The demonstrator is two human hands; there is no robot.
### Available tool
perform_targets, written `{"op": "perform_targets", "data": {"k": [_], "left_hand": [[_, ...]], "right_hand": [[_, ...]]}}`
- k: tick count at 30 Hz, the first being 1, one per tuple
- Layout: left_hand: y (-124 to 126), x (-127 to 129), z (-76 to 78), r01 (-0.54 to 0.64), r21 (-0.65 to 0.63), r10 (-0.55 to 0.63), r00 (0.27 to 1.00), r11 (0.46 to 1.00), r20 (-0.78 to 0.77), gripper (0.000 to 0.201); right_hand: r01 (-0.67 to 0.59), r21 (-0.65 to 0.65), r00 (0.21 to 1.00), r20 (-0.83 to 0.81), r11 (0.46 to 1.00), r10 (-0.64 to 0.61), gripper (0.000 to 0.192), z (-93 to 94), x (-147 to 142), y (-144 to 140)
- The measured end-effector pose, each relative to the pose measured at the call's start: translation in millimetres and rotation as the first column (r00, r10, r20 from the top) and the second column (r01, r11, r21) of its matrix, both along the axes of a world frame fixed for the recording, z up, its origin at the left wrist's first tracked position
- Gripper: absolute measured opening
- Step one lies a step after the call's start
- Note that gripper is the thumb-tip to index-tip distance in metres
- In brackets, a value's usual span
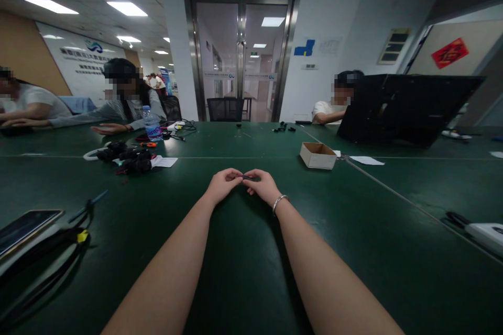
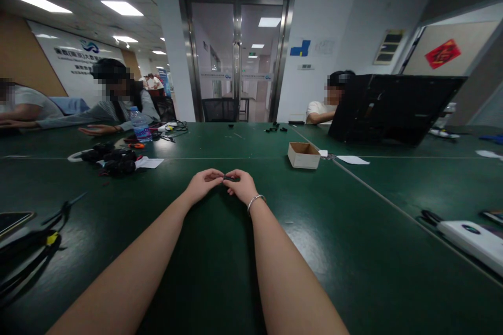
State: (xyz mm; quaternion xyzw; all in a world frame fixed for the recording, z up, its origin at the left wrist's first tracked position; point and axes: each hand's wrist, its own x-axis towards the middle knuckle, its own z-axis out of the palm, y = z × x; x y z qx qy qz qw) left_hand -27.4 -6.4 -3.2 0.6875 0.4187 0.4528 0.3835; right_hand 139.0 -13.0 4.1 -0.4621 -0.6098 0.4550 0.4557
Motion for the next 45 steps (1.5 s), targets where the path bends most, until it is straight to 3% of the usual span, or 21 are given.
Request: {"op": "perform_targets", "data": {"k": [13,24,45], "left_hand": [[0.6,0.5,0.2,-0.044,-0.042,0.045,0.999,0.998,0.026,0.028],[-1.4,1.9,5.2,-0.077,-0.055,0.075,0.997,0.996,-0.027,0.033],[8.0,-1.3,-3.9,-0.132,-0.094,0.128,0.991,0.987,-0.047,0.042]], "right_hand": [[-0.007,-0.111,0.951,-0.306,0.994,-0.027,0.022,4.9,8.2,0.4],[-0.047,-0.124,0.947,-0.322,0.991,0.005,0.023,7.0,11.4,-2.9],[-0.08,-0.081,0.955,-0.29,0.993,0.054,0.028,4.1,13.2,-1.4]]}}
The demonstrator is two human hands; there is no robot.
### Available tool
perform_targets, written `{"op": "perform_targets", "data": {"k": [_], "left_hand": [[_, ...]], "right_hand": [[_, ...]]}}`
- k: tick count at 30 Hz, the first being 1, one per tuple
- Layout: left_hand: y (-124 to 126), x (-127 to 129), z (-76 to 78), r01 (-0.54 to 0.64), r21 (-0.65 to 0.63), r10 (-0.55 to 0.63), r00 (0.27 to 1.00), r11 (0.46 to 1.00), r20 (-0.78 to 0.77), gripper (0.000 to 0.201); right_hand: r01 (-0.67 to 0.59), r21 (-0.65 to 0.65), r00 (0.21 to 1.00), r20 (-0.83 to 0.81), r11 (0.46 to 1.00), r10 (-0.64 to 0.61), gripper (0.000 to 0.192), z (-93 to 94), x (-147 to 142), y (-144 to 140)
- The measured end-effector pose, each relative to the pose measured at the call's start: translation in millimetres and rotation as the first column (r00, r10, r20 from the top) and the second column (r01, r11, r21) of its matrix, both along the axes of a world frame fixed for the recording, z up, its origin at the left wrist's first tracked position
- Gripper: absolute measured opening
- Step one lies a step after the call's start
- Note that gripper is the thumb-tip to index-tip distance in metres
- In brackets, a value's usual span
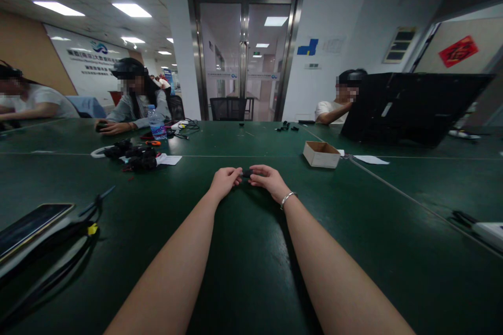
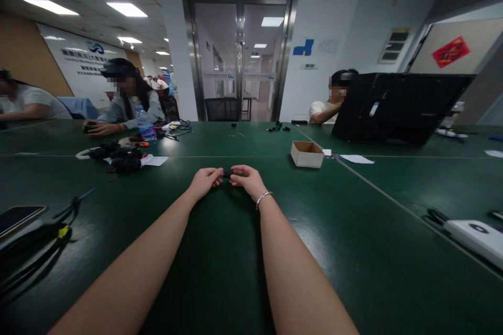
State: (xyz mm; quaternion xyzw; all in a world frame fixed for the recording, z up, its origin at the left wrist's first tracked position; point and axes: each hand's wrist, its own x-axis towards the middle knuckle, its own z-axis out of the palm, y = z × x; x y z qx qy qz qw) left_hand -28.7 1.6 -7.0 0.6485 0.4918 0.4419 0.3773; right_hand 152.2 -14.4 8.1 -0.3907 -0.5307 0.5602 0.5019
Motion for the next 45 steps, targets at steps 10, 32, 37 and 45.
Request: {"op": "perform_targets", "data": {"k": [10,32,37,45], "left_hand": [[-0.8,0.6,1.5,-0.043,-0.002,0.043,0.998,0.999,-0.049,0.047],[-8.8,6.3,10.1,-0.012,0.023,0.01,0.997,1.0,0.082,0.034],[-11.0,7.1,14.2,-0.028,-0.061,0.034,0.995,0.998,0.096,0.035],[-11.0,7.8,14.4,0.005,-0.073,0.001,0.996,0.997,0.087,0.037]], "right_hand": [[-0.002,0.012,1.0,0.013,1.0,0.002,0.03,2.2,-0.8,-2.6],[0.04,-0.063,0.998,-0.045,0.997,-0.043,0.016,7.0,-3.0,-3.9],[0.035,-0.063,0.998,-0.04,0.997,-0.038,0.017,9.1,-3.1,-5.3],[0.023,-0.044,0.998,-0.056,0.999,-0.025,0.017,6.4,-1.7,-4.0]]}}
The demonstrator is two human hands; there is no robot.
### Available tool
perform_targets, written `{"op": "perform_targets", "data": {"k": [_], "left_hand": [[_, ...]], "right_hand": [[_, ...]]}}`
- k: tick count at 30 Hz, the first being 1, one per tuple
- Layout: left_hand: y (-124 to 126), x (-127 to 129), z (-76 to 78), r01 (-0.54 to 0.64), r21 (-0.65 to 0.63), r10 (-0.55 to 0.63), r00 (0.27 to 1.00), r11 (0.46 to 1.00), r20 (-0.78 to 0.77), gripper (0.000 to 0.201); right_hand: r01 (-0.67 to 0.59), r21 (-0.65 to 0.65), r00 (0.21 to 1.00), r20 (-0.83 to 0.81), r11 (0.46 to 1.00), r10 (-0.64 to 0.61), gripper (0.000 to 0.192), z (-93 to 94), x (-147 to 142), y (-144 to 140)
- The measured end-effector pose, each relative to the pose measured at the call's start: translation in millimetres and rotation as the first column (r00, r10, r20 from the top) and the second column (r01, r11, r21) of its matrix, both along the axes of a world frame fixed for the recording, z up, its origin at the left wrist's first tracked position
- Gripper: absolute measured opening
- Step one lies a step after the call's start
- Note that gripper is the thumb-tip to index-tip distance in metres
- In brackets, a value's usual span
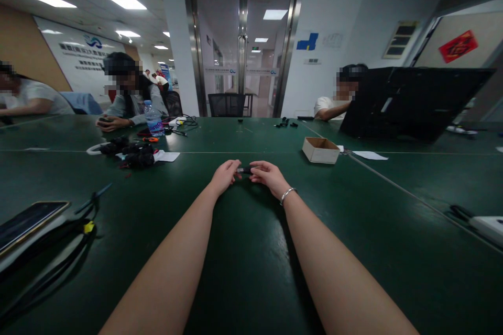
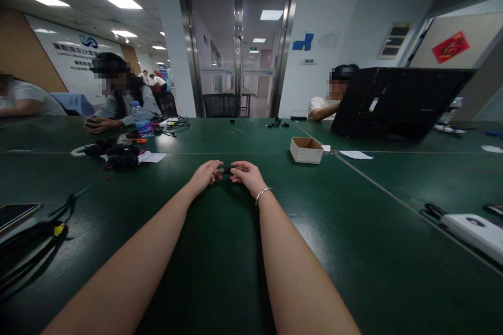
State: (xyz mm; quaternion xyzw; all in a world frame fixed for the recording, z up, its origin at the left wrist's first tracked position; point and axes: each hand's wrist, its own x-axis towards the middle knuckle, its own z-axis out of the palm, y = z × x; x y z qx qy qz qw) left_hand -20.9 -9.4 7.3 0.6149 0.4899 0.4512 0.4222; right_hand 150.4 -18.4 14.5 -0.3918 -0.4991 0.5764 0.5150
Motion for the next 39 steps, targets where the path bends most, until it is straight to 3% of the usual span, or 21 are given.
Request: {"op": "perform_targets", "data": {"k": [4,8,12,17,28,34,39], "left_hand": [[1.9,-0.9,-1.3,0.023,0.07,-0.022,1.0,0.997,-0.019,0.035],[2.8,-1.1,-2.2,0.016,0.013,-0.016,1.0,1.0,0.004,0.036],[2.9,-0.4,-2.9,0.02,0.076,-0.02,1.0,0.997,0.002,0.036],[0.8,-0.1,-0.5,0.049,0.005,-0.049,0.999,0.999,0.004,0.034],[1.0,-0.9,-2.3,0.03,0.059,-0.03,1.0,0.998,-0.005,0.039],[1.1,-0.9,-1.6,0.064,0.023,-0.064,0.998,0.998,-0.011,0.033],[0.6,-0.6,-1.3,0.022,0.019,-0.022,1.0,1.0,0.01,0.034]], "right_hand": [[0.0,-0.01,1.0,0.003,1.0,0.0,0.018,0.3,0.4,-0.2],[-0.004,-0.011,1.0,0.0,1.0,0.004,0.018,1.0,0.3,-1.2],[-0.01,-0.008,1.0,-0.001,1.0,0.01,0.019,1.1,0.2,-1.0],[-0.003,-0.004,1.0,-0.007,1.0,0.003,0.018,0.3,0.1,-0.1],[-0.017,0.004,1.0,-0.001,1.0,0.017,0.018,-0.6,0.7,-0.2],[-0.016,0.006,1.0,-0.009,1.0,0.016,0.018,-1.2,0.7,0.3],[-0.009,-0.001,1.0,-0.003,1.0,0.009,0.019,-0.4,0.2,-0.7]]}}
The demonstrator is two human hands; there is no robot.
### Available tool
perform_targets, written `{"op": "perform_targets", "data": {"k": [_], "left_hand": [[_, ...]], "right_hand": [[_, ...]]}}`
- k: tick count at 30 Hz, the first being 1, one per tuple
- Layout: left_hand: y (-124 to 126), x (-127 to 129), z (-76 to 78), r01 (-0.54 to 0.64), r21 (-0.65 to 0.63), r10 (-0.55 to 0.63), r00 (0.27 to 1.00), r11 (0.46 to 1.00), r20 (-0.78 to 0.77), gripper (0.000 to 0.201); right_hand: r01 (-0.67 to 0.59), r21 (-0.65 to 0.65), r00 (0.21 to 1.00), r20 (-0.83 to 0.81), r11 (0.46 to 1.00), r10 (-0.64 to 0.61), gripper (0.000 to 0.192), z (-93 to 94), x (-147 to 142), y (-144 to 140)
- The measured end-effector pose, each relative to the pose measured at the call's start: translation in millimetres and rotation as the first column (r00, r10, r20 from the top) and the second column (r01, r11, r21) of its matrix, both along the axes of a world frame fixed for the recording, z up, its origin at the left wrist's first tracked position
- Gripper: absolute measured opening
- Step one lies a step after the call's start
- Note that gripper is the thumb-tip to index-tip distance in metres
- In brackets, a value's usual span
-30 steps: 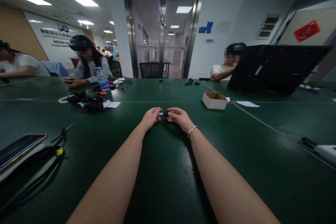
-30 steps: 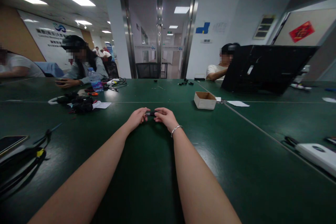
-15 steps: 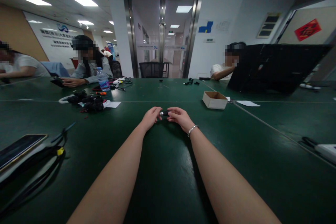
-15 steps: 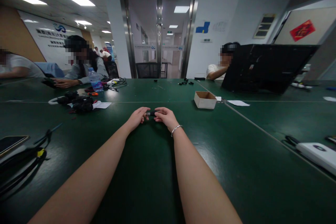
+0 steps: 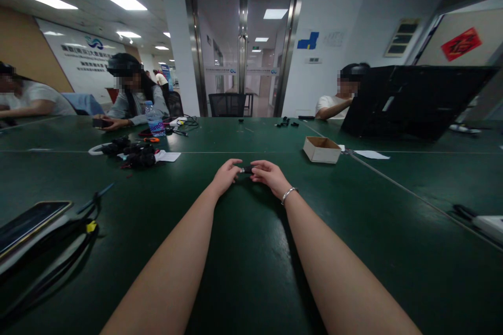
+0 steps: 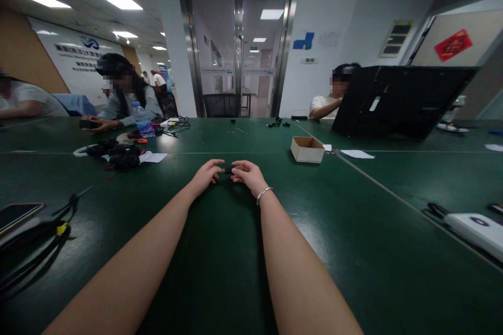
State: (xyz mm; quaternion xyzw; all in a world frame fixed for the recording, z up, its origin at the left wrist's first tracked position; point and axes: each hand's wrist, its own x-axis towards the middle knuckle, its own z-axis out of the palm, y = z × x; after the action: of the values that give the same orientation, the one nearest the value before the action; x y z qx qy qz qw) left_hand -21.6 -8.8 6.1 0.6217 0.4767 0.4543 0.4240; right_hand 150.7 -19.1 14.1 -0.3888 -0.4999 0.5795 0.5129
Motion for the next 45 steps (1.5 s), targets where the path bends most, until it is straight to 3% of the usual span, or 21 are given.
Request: {"op": "perform_targets", "data": {"k": [6,12,24,45], "left_hand": [[0.9,-0.2,-1.5,0.02,0.038,-0.019,1.0,0.999,-0.024,0.038],[1.4,-0.8,-1.6,0.057,-0.011,-0.058,0.998,0.998,-0.02,0.035],[4.0,-1.2,-3.7,0.011,0.041,-0.009,0.999,0.999,-0.035,0.035],[-4.1,0.9,4.5,0.024,-0.014,-0.024,1.0,1.0,-0.013,0.03]], "right_hand": [[-0.005,0.003,1.0,0.004,1.0,0.005,0.02,-0.2,0.5,0.5],[-0.02,0.013,1.0,0.001,1.0,0.02,0.019,-0.1,0.6,1.1],[-0.024,0.016,1.0,-0.003,1.0,0.024,0.019,-1.0,1.5,1.0],[-0.02,0.014,1.0,-0.003,1.0,0.02,0.019,-0.2,0.5,0.0]]}}
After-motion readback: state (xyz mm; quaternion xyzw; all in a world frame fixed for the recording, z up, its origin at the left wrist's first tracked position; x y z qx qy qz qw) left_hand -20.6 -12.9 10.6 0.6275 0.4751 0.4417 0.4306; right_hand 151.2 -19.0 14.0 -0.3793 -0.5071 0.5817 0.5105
